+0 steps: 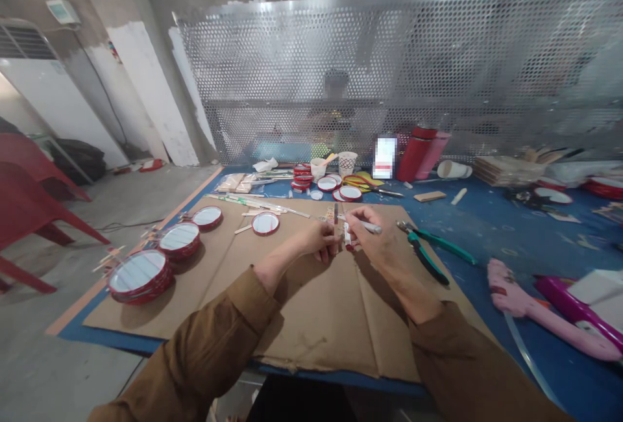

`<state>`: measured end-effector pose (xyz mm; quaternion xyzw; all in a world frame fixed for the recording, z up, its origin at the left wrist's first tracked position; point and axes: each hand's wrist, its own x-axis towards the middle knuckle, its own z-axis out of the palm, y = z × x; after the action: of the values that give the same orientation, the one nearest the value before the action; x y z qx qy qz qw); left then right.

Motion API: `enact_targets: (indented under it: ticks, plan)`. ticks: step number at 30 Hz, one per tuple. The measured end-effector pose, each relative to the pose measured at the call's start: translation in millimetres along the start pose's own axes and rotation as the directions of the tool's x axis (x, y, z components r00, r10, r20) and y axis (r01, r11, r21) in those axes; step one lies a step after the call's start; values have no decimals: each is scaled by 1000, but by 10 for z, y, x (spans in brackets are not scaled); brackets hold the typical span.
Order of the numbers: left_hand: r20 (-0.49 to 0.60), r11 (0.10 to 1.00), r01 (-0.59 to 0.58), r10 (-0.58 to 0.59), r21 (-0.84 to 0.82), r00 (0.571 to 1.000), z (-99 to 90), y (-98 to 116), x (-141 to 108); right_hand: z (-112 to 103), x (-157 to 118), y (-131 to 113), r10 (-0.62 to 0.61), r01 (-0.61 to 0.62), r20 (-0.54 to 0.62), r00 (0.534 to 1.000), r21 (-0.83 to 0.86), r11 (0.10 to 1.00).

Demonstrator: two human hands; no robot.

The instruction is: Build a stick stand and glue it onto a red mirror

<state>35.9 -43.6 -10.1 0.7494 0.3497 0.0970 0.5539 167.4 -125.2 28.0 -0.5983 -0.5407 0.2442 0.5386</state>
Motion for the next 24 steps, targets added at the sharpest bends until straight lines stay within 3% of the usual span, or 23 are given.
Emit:
enact_targets:
  ticks: [24]
  plan:
    - [-22, 999, 33, -33, 5, 999, 4, 103, -61, 19, 34, 122, -36, 36, -2, 999, -2, 999]
